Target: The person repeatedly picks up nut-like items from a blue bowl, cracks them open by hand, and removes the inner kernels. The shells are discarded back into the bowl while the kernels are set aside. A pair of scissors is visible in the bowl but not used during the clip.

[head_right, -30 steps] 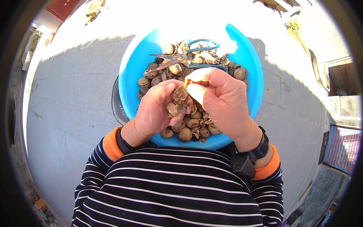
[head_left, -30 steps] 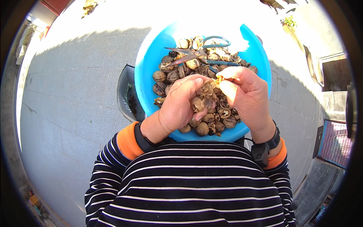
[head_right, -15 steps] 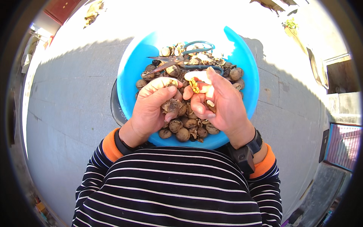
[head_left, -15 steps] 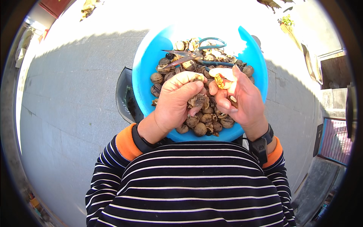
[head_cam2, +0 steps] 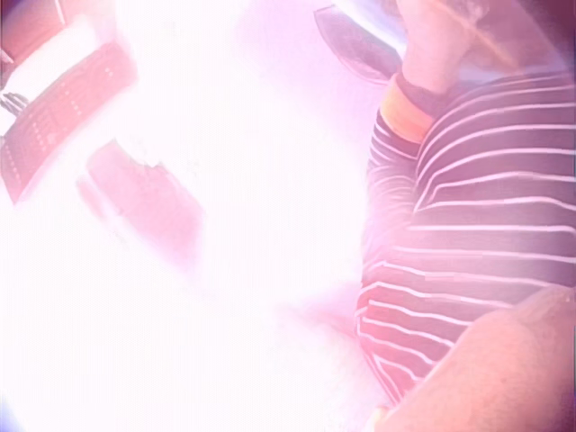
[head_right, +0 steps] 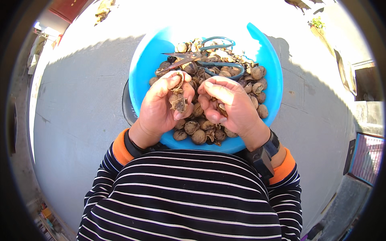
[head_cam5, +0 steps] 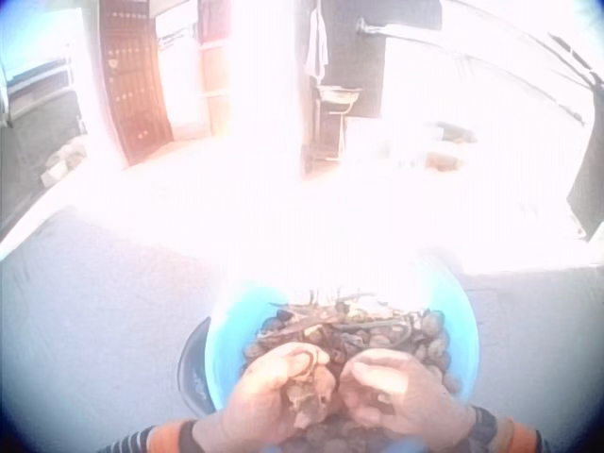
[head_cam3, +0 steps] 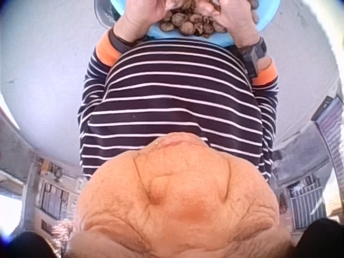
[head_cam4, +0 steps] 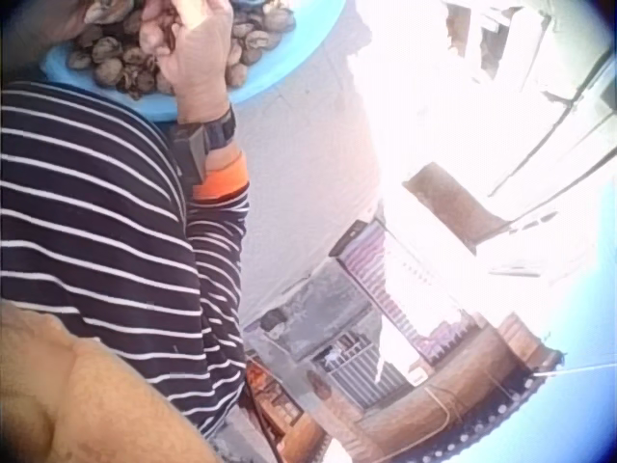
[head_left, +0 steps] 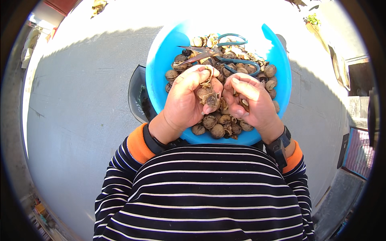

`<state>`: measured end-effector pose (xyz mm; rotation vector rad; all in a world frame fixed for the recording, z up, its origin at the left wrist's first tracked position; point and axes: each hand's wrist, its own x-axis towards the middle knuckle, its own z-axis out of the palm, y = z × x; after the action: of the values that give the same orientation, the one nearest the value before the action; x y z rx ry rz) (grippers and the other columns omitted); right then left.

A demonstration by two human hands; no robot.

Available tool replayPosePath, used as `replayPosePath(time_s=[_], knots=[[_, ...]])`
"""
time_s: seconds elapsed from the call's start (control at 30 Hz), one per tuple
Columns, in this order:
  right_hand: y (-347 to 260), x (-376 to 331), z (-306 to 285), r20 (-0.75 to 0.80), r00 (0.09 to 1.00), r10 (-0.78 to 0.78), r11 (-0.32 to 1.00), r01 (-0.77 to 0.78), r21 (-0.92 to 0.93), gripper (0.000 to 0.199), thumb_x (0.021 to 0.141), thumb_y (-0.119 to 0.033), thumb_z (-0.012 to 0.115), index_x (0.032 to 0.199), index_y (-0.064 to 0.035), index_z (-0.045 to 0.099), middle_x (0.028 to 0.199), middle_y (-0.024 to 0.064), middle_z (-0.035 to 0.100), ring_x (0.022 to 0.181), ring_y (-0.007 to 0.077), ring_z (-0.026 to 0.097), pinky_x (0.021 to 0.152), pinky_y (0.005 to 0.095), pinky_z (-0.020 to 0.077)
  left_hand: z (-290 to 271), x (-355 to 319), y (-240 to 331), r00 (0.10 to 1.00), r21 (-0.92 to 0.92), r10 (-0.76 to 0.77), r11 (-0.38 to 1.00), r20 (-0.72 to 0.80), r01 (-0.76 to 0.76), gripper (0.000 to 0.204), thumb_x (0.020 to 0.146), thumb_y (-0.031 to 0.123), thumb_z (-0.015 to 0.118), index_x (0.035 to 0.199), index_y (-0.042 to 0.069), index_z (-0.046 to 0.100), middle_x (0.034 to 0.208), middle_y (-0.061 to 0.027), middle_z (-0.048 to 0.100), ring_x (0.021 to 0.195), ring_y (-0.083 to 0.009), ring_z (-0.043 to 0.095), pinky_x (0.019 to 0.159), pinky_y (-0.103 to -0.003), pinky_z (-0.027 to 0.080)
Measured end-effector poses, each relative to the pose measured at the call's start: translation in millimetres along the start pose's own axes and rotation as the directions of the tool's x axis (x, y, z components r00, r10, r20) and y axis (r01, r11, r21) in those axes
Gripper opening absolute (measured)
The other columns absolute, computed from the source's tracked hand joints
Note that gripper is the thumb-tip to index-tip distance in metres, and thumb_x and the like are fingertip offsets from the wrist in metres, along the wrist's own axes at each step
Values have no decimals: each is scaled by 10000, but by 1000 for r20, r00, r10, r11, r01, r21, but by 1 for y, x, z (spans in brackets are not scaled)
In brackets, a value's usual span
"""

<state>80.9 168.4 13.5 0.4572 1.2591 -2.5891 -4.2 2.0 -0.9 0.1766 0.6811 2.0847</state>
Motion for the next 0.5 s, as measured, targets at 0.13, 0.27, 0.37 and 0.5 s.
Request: replayPosePath(time_s=[0.13,0.27,0.37,0.5], knots=[[6,2,15,-20,994,103,928,-103,-357,143,951,-96,515,947,16,603,682,56,555,456,52,399,409,183,301,-2,-10,14,994,10,100,995,31,-101,239,991,254,454,1051,42,548,755,-104,600,441,-140,432,437,-254,359],[9,2,18,54,975,217,816,-150,-559,139,950,-93,519,927,12,609,653,42,543,455,35,373,412,176,299,-22,-37,51,959,7,275,961,-61,-275,267,995,255,454,1085,19,540,750,-117,600,432,-142,433,442,-264,356],[12,2,17,46,965,258,778,-179,-602,143,953,-100,522,922,7,612,655,35,546,456,34,381,414,174,299,-55,-63,79,895,131,389,920,-218,-368,250,991,223,445,1067,3,535,760,-126,599,432,-141,438,437,-268,359],[11,2,16,30,959,281,780,-211,-589,144,951,-105,533,926,9,617,657,31,550,461,31,388,411,172,295,-115,-81,85,808,283,394,914,-437,-292,240,961,175,472,1086,-23,527,806,-132,597,517,-149,493,464,-253,392]])
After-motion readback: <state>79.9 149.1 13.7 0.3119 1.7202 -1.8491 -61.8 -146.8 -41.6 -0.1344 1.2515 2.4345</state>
